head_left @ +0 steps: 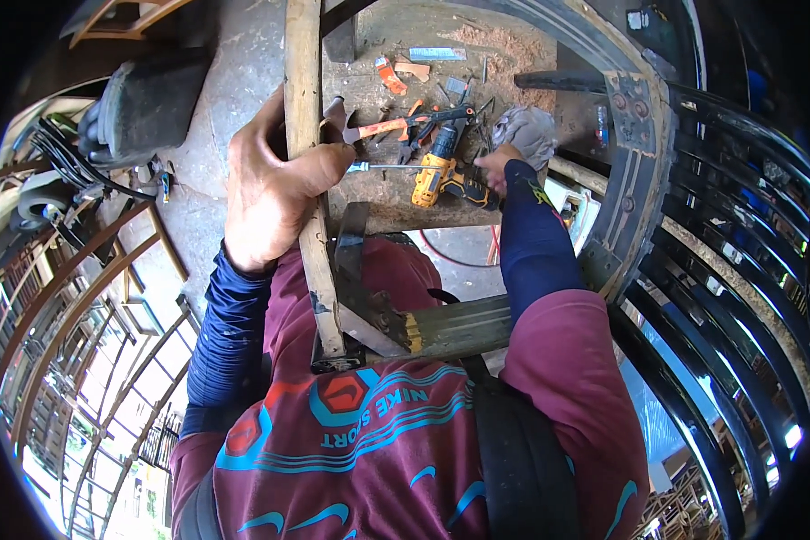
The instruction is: Repairing the wooden frame of a chair using manual tools.
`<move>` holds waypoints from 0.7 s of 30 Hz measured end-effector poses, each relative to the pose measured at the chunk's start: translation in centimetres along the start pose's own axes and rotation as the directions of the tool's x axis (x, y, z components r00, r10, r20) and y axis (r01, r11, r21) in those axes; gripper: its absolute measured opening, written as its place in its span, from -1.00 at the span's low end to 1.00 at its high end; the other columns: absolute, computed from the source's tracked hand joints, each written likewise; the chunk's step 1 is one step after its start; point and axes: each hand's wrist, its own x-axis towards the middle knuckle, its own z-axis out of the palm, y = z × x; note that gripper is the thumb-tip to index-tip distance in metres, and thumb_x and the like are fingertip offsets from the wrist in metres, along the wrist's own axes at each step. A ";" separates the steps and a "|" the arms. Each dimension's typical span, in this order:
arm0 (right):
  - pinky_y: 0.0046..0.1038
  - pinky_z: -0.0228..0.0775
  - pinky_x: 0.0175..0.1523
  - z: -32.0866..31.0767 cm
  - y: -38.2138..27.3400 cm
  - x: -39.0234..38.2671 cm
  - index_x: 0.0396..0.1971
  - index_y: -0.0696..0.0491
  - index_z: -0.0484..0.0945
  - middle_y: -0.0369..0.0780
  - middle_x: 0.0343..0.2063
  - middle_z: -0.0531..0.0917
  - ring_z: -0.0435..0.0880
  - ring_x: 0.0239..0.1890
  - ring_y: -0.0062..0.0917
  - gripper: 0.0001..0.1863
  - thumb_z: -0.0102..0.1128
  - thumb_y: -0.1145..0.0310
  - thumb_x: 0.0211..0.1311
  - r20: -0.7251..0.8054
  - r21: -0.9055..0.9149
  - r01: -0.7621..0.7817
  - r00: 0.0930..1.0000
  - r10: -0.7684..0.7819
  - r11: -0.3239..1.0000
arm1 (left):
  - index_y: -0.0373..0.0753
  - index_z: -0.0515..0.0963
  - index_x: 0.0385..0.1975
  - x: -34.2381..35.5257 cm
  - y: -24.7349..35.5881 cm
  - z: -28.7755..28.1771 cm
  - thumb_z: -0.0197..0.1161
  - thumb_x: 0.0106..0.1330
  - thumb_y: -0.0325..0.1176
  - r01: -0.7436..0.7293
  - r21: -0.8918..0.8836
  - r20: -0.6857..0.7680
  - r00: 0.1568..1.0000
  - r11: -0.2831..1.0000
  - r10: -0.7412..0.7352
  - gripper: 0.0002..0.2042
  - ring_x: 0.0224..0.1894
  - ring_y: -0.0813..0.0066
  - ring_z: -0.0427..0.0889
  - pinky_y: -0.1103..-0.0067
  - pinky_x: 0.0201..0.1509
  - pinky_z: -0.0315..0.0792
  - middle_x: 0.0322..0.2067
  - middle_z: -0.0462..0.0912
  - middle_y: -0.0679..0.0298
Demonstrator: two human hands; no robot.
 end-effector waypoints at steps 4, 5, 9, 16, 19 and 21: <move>-0.31 0.68 -0.28 1.8 -2.3 -3.0 -0.29 0.25 0.71 -0.03 -0.40 0.79 0.83 -0.41 -0.35 -0.70 0.42 0.31 0.09 -0.106 -0.176 0.093 0.988 -0.113 0.980 | -0.38 0.54 -0.16 -0.1 -0.1 -0.2 0.41 -0.02 -0.32 -0.001 -0.018 -0.005 1.000 1.000 0.001 -0.59 -0.31 0.54 0.49 0.58 -0.15 0.43 -0.36 0.57 0.30; -0.35 0.66 -0.03 2.2 -1.6 -2.2 -0.18 0.21 0.73 -0.05 -0.29 0.81 0.83 -0.19 -0.36 -0.63 0.40 0.27 0.07 -0.199 -0.297 0.094 0.967 -0.158 0.950 | -0.39 0.54 -0.15 0.0 -0.1 -0.1 0.41 -0.02 -0.32 -0.014 0.002 -0.005 1.000 1.000 0.014 -0.58 -0.30 0.53 0.49 0.58 -0.14 0.42 -0.36 0.57 0.30; -0.30 0.60 0.12 0.8 -1.5 -1.0 -0.11 0.17 0.72 -0.07 -0.19 0.80 0.78 -0.01 -0.28 -0.58 0.39 0.21 0.08 -0.119 -0.294 0.062 0.988 -0.101 0.954 | -0.40 0.53 -0.14 0.0 -0.1 -0.1 0.42 -0.03 -0.31 -0.003 -0.010 0.002 1.000 1.000 0.003 -0.55 -0.30 0.52 0.47 0.58 -0.13 0.42 -0.36 0.55 0.29; -0.15 0.59 -0.01 -2.8 -6.9 0.2 -0.39 0.11 0.77 -0.01 -0.27 0.77 0.76 -0.14 -0.10 -0.77 0.27 0.29 0.07 -0.706 -0.244 0.389 0.557 -0.438 0.888 | -0.40 0.53 -0.16 0.0 -0.3 -0.2 0.41 -0.01 -0.30 0.011 -0.035 0.013 1.000 0.999 -0.011 -0.57 -0.31 0.53 0.47 0.58 -0.14 0.43 -0.37 0.56 0.29; -0.16 0.59 0.02 -4.1 -9.0 0.4 -0.37 0.08 0.78 -0.02 -0.23 0.76 0.76 -0.11 -0.11 -0.77 0.25 0.28 0.08 -0.680 -0.223 0.465 0.556 -0.478 0.857 | -0.41 0.53 -0.16 -0.2 -0.3 -0.2 0.40 -0.02 -0.29 0.015 -0.015 -0.012 1.000 1.000 -0.015 -0.56 -0.33 0.54 0.49 0.58 -0.15 0.43 -0.38 0.56 0.29; -0.19 0.59 0.02 -6.5 -4.2 7.5 -0.37 0.04 0.78 -0.02 -0.25 0.77 0.76 -0.11 -0.07 -0.80 0.26 0.29 0.09 -0.667 -0.436 0.254 0.553 -0.500 0.863 | -0.41 0.53 -0.17 0.5 0.5 0.0 0.39 -0.02 -0.28 -0.003 -0.004 0.072 0.997 1.000 0.003 -0.56 -0.34 0.55 0.50 0.59 -0.18 0.44 -0.39 0.57 0.29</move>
